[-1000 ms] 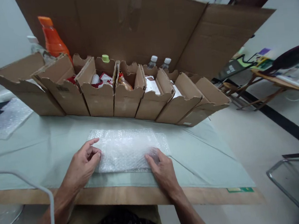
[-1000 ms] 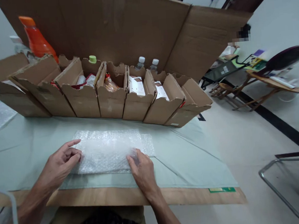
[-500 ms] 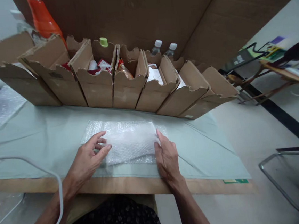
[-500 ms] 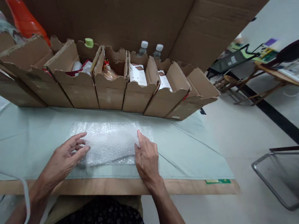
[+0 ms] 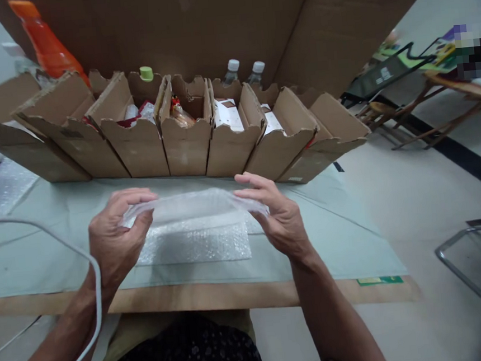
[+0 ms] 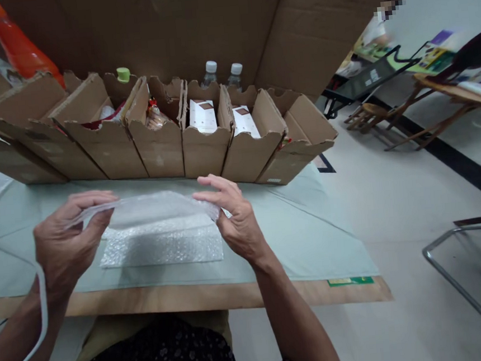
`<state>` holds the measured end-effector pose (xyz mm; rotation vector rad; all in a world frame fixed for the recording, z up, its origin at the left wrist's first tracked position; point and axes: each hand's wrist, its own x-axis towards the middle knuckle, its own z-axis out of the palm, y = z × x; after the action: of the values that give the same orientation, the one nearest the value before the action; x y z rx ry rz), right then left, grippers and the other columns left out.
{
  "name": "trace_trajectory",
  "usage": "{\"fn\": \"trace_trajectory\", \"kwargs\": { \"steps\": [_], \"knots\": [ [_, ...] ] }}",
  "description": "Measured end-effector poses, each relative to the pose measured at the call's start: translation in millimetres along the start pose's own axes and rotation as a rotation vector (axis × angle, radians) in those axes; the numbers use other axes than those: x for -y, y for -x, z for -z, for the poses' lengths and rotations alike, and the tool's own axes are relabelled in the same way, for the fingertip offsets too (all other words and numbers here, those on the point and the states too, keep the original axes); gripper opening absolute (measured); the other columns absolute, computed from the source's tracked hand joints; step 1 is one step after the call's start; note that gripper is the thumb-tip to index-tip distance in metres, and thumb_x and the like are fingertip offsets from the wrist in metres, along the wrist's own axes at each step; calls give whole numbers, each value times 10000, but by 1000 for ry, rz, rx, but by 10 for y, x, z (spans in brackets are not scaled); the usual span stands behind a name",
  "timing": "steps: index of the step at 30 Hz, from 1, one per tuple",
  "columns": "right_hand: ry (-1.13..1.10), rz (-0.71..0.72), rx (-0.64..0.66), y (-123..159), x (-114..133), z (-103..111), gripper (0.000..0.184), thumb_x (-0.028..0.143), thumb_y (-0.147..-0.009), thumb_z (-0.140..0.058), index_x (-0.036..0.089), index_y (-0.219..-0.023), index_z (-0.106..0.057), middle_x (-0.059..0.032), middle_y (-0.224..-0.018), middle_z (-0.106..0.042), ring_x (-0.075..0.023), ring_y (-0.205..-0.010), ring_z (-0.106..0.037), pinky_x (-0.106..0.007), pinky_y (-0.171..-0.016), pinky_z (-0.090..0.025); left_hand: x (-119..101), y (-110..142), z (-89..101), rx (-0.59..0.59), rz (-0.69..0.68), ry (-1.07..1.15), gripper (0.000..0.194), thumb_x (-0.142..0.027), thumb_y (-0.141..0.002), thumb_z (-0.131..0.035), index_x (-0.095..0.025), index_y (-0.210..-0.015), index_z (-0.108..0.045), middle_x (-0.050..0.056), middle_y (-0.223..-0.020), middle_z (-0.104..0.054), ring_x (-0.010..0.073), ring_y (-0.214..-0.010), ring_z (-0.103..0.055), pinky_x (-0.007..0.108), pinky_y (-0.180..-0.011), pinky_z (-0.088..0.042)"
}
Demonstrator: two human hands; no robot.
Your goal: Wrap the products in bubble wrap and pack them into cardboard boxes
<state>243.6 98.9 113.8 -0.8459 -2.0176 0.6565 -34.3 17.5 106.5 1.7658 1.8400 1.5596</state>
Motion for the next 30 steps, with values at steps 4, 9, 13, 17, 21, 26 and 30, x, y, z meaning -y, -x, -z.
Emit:
{"fn": "trace_trajectory", "kwargs": {
  "steps": [4,9,13,17,21,26,30],
  "knots": [
    [16,17,138,34,-90,40,324,156,-953,-527,312,-1115,-760,-19,-1374,-684,-239,-1365,-564,-534,-1137,-455,67,43,23,80,-143,36,203,-106,-877,-586,-238,-993,-689,29,-1060,-761,240,-1172,-672,465,-1079,-481],
    [193,31,457,398,-362,-155,559,-33,-787,-489,298,-1149,-757,-25,-1357,-702,-252,-1399,-542,-565,-1117,-457,501,408,64,377,-211,-79,299,-103,-813,-586,-261,-1036,-708,24,-1090,-791,270,-1162,-693,535,-1151,-390],
    [259,8,641,491,-248,-97,628,7,-757,-506,295,-1276,-710,-27,-1480,-616,-264,-1465,-470,-563,-1154,-430,541,477,233,542,-171,-79,467,-159,-773,-605,-285,-1217,-675,36,-1229,-755,294,-1201,-672,560,-1201,-319],
    [239,3,737,326,-16,89,464,221,-852,-660,306,-1308,-695,-44,-1505,-592,-299,-1448,-487,-580,-1161,-423,372,336,217,390,-168,-116,287,-250,-890,-610,-250,-1170,-674,61,-1131,-767,271,-1080,-698,505,-1104,-435],
    [297,54,577,-5,33,-123,384,367,-983,-625,295,-1359,-651,-74,-1477,-614,-266,-1415,-519,-542,-1151,-432,318,255,-106,387,-319,-239,254,-187,-936,-555,-214,-1147,-694,102,-1261,-732,290,-1228,-642,518,-1111,-430],
    [572,138,546,-183,-250,-833,425,257,-971,-628,200,-1392,-619,-183,-1538,-532,-344,-1413,-510,-568,-1070,-481,480,283,-425,655,-252,-420,438,-149,-899,-528,-177,-1323,-637,178,-1493,-576,380,-1429,-482,627,-1163,-362],
    [549,146,516,-217,-346,-851,356,276,-963,-630,211,-1311,-672,-174,-1446,-619,-323,-1325,-592,-545,-1018,-518,581,289,-448,724,-188,-416,539,-157,-862,-557,-196,-1400,-584,164,-1557,-511,369,-1482,-413,628,-1214,-290]
  ]
}}
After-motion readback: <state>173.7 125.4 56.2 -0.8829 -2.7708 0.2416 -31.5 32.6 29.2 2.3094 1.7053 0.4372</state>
